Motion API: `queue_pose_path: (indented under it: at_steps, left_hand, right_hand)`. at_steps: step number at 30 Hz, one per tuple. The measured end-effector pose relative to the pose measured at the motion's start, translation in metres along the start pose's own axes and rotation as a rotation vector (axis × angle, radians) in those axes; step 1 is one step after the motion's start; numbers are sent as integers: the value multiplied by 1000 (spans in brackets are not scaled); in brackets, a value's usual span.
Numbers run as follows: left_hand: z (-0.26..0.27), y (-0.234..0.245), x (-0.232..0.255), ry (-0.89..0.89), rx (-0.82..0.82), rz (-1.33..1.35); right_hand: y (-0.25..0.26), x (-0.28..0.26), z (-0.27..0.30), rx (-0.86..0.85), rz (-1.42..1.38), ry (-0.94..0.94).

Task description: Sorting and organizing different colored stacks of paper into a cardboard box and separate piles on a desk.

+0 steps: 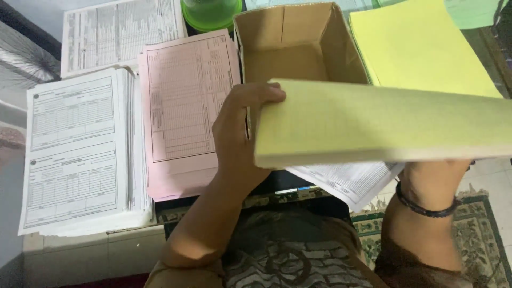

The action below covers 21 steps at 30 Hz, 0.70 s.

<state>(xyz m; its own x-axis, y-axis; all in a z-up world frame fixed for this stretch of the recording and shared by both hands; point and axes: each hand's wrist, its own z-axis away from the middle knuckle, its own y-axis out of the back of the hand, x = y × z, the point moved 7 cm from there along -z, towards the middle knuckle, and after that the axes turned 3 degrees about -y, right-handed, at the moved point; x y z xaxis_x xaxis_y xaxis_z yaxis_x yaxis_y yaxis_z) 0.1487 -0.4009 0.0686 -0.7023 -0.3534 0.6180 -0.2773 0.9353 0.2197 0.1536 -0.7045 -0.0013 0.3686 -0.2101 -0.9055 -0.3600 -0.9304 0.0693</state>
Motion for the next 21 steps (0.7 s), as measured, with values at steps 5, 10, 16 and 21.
queue_pose_path:
  at_steps: [5, 10, 16, 21]
  left_hand:
    - [-6, -9, -6, 1, 85, 109]
    - [7, -21, 6, -94, 66, 222]
    - [12, -16, 13, -134, 146, 174]
    - [14, -24, -14, 99, -51, 149]
  right_hand:
    - [-1, -4, 2, -92, 100, -5]
    - [-18, -23, 18, -109, 171, 137]
    - [-32, -2, 25, -74, 148, 196]
    - [-56, -14, 17, -98, -81, 152]
